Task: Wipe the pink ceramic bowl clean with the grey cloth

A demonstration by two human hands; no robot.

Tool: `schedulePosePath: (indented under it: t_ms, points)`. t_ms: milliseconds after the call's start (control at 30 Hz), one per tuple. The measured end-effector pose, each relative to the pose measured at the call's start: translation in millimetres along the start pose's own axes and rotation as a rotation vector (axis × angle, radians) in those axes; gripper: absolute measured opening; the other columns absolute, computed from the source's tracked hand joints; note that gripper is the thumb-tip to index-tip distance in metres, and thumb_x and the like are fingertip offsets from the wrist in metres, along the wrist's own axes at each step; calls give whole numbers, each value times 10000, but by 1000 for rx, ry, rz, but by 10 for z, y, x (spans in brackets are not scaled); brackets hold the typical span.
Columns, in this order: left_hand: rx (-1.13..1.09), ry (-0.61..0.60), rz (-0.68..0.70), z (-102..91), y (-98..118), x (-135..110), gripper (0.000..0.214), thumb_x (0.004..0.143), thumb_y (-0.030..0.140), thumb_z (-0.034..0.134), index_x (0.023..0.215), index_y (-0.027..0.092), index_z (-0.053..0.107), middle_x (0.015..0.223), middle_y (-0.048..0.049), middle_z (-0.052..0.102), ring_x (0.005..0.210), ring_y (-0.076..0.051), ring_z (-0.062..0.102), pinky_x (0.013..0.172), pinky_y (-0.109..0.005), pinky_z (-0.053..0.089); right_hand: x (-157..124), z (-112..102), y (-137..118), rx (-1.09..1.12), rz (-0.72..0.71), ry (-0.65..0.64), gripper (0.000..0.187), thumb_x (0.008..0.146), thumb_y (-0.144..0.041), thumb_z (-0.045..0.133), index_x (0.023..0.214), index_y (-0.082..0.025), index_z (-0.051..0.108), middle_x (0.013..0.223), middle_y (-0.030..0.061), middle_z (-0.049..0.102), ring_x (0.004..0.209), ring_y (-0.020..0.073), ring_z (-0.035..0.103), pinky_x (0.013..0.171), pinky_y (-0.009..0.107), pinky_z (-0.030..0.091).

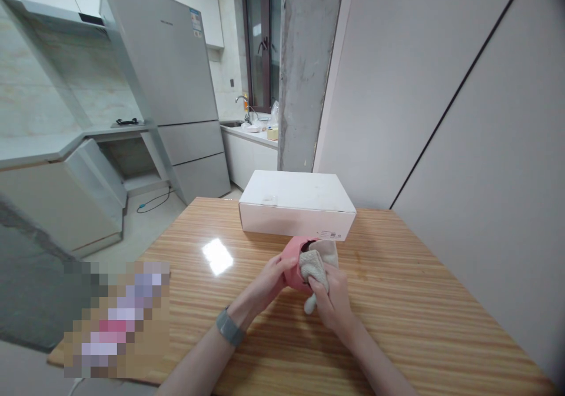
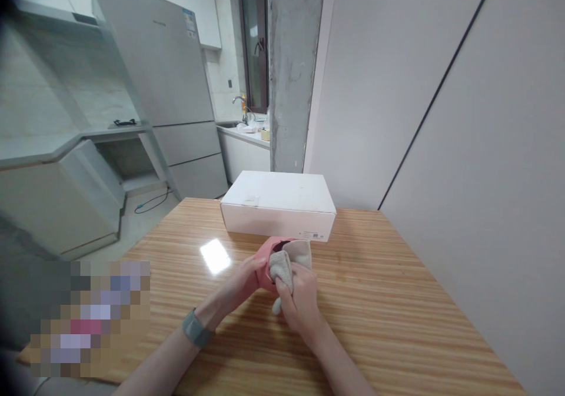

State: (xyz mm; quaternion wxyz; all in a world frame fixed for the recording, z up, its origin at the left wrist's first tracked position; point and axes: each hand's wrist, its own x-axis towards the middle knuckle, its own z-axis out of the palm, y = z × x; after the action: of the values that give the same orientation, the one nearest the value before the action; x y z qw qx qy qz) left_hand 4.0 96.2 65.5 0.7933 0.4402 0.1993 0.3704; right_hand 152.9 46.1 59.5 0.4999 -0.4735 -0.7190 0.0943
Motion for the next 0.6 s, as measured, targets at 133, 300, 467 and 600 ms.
schedulePosePath:
  t_ms: [133, 300, 467, 600]
  points:
    - [-66, -138, 53, 50, -33, -16, 571, 756, 261, 738, 1291, 133, 586, 1249, -160, 634, 1128, -291, 588, 923, -369, 452, -5, -42, 0, 13, 144, 95, 340, 909, -348, 407, 615, -211, 512, 600, 5, 539, 580, 171, 510, 570, 281, 329]
    - [-17, -26, 147, 88, -129, -4, 439, 792, 344, 738, 1154, 106, 665, 1146, -166, 676, 1003, -254, 630, 864, -333, 472, 27, -55, -36, 90, 274, 108, 369, 909, -388, 405, 594, -216, 491, 562, -3, 521, 546, 167, 507, 541, 274, 330]
    - [-15, 189, 117, 54, -148, 43, 418, 801, 492, 696, 940, 98, 720, 886, -111, 717, 766, -171, 626, 715, -263, 472, 58, -42, -61, 95, 199, 13, 343, 914, -381, 406, 642, -206, 520, 611, 12, 563, 585, 180, 527, 580, 292, 357]
    - [70, 359, 36, -25, -149, 63, 583, 764, 655, 633, 859, 86, 716, 735, -88, 687, 621, -146, 581, 585, -245, 434, 102, -112, -89, 99, 43, -157, 310, 906, -347, 402, 628, -219, 450, 628, -2, 527, 591, 169, 496, 586, 296, 337]
